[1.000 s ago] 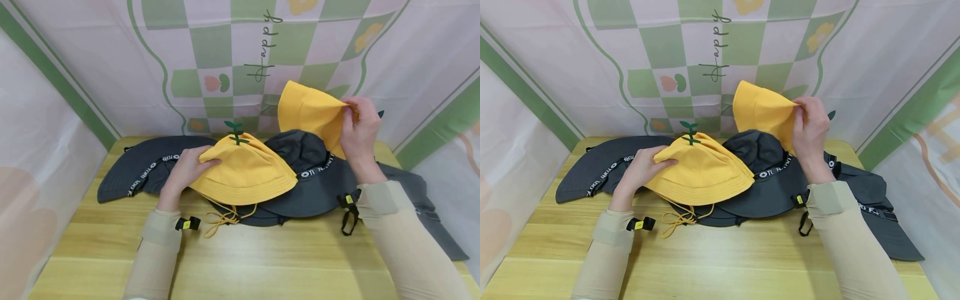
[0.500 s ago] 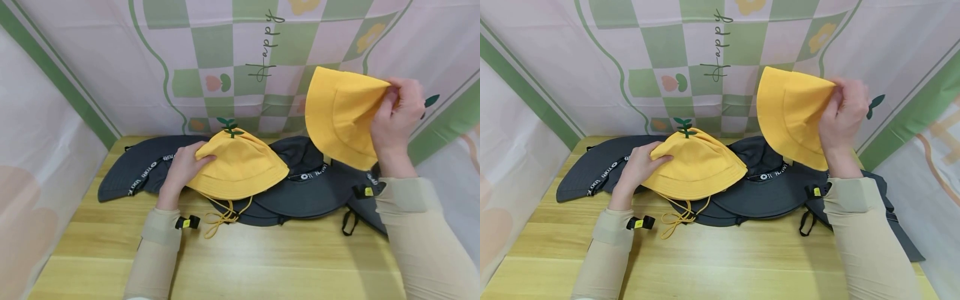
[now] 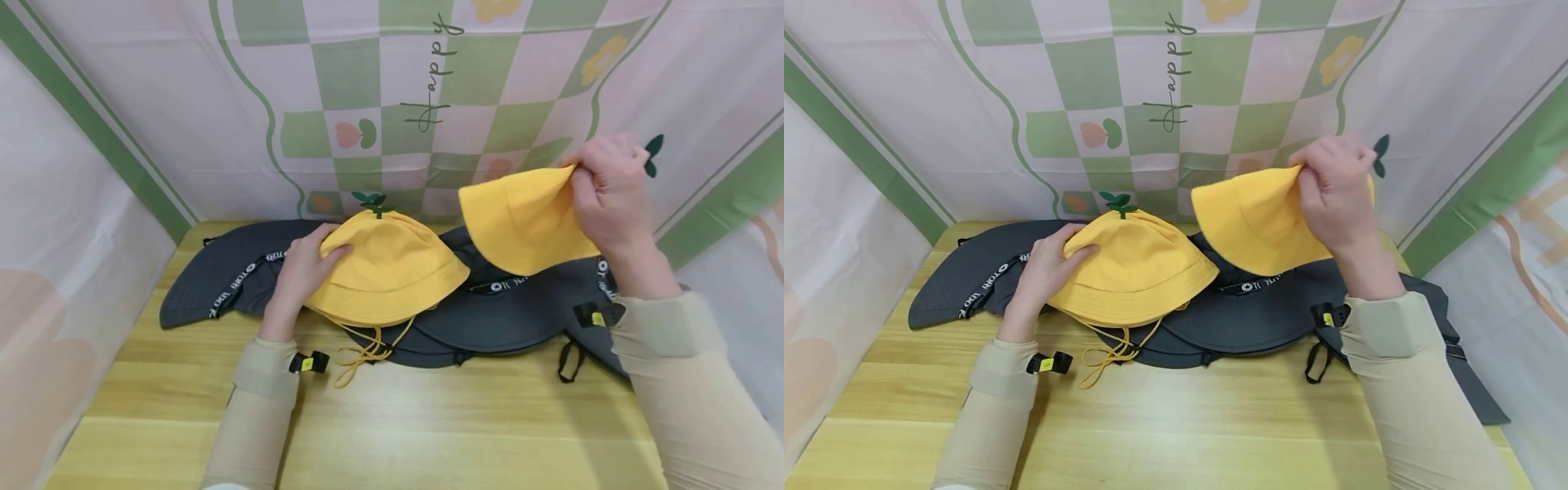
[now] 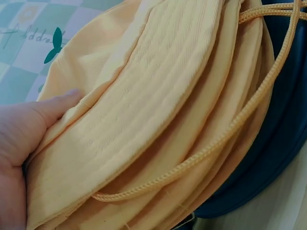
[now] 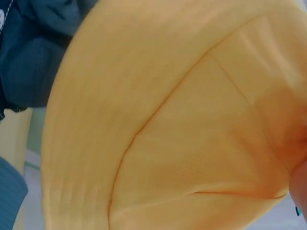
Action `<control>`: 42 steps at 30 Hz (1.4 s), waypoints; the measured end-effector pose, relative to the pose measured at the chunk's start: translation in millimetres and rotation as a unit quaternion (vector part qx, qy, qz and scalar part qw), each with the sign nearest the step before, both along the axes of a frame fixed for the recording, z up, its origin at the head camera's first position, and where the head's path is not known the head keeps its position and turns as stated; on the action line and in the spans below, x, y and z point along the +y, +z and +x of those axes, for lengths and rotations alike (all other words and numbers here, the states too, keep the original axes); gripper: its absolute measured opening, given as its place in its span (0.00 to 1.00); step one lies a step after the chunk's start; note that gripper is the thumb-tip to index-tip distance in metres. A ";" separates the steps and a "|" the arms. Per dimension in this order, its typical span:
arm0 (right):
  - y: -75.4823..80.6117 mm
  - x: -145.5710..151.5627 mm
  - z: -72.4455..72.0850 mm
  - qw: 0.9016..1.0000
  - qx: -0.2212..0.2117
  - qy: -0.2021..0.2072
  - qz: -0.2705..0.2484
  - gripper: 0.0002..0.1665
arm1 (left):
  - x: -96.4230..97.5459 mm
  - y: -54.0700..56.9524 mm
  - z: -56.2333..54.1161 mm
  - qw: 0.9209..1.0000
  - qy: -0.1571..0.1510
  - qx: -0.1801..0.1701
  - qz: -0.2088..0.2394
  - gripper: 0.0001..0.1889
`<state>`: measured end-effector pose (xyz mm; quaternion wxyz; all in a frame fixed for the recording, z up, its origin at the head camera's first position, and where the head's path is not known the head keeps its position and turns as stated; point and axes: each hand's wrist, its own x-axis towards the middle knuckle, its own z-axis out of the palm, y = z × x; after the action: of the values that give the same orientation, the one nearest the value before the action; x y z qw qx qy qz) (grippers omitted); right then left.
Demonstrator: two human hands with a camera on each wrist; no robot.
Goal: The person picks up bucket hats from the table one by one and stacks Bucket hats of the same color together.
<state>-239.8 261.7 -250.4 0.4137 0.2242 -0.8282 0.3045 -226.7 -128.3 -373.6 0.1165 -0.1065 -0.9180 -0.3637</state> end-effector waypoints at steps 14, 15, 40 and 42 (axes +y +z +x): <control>-0.5 -42.6 11.3 0.973 0.016 0.151 0.176 0.20 | 8.7 1.2 0.8 0.999 0.009 0.016 0.044 0.21; 0.0 -45.4 12.0 0.971 0.018 0.155 0.184 0.20 | 9.7 1.3 0.9 0.999 0.010 0.017 0.048 0.21; -44.3 -149.0 14.4 0.909 0.046 0.212 0.356 0.18 | 19.8 0.5 0.1 0.998 0.020 0.025 0.056 0.17; -43.5 -152.9 15.5 0.909 0.050 0.216 0.353 0.19 | 19.4 -0.3 -0.4 0.998 0.019 0.027 0.050 0.17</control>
<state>-224.2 108.8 -293.9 0.2724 0.5439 -0.7912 0.0626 -227.1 -108.9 -373.9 0.1534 -0.0932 -0.8970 -0.4039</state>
